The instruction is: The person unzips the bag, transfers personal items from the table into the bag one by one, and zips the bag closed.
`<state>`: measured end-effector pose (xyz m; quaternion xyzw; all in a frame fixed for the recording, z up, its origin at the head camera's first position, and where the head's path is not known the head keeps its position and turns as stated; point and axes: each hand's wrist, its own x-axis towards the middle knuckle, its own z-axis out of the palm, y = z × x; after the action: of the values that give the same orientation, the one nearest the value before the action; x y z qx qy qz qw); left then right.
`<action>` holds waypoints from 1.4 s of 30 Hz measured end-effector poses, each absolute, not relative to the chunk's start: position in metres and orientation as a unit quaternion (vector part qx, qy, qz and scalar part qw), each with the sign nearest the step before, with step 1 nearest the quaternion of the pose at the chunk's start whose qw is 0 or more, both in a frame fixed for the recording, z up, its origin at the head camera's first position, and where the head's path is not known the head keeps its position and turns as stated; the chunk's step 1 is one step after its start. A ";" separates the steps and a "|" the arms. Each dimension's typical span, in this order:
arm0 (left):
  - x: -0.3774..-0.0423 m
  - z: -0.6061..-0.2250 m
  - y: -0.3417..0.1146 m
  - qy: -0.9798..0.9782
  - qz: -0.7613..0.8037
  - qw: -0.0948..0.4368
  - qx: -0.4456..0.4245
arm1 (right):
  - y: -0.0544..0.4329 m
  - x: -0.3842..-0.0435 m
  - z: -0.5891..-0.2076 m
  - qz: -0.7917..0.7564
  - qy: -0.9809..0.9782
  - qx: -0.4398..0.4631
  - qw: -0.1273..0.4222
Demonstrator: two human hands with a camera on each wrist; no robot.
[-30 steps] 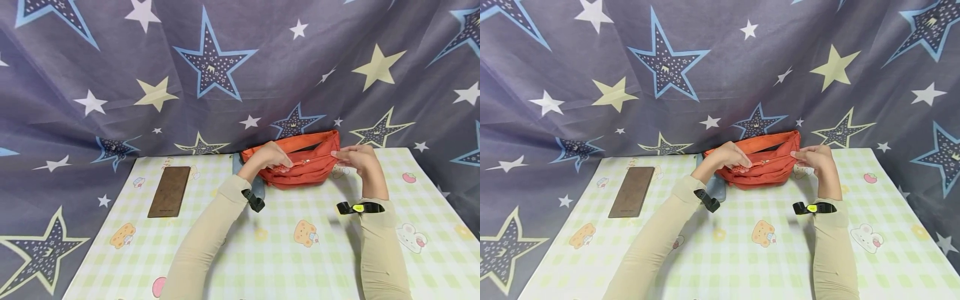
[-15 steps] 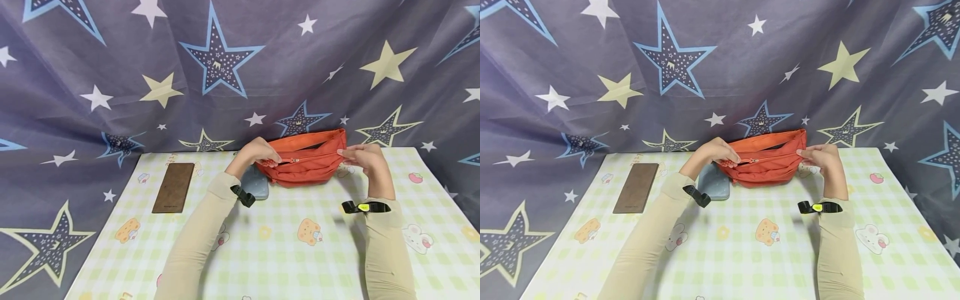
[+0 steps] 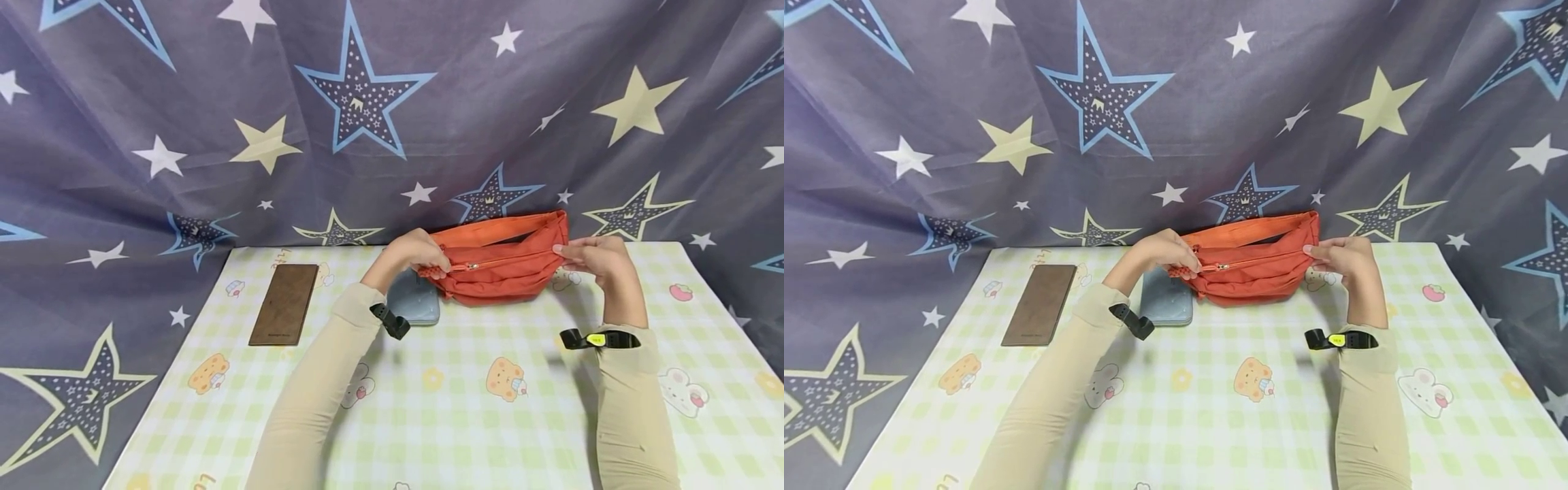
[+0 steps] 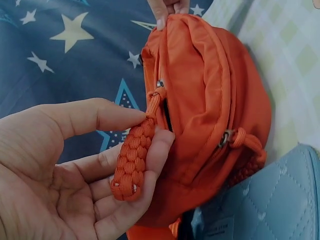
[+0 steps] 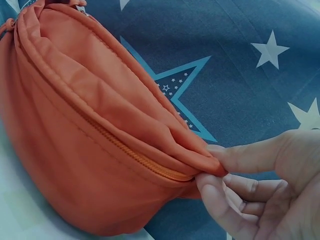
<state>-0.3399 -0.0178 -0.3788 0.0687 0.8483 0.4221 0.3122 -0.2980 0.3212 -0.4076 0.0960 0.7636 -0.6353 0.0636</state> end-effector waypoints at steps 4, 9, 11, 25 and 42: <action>-0.339 -0.378 -0.023 0.846 0.424 0.315 0.074 | 0.321 -0.298 -0.406 -0.640 0.760 0.092 0.063; -0.339 -0.379 -0.029 0.843 0.427 0.320 0.069 | 0.321 -0.298 -0.407 -0.638 0.761 0.097 0.066; -0.339 -0.379 -0.032 0.839 0.432 0.323 0.064 | 0.321 -0.298 -0.408 -0.636 0.762 0.098 0.067; -0.342 -0.388 -0.043 0.834 0.429 0.340 0.066 | 0.322 -0.298 -0.407 -0.638 0.761 0.096 0.071; -0.344 -0.392 -0.067 0.822 0.459 0.334 0.051 | 0.323 -0.300 -0.411 -0.625 0.767 0.122 0.076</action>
<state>-0.3435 -0.0672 -0.3916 0.0506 0.8221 0.4586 0.3337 -0.3000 0.3232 -0.4106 0.1225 0.7674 -0.6248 0.0760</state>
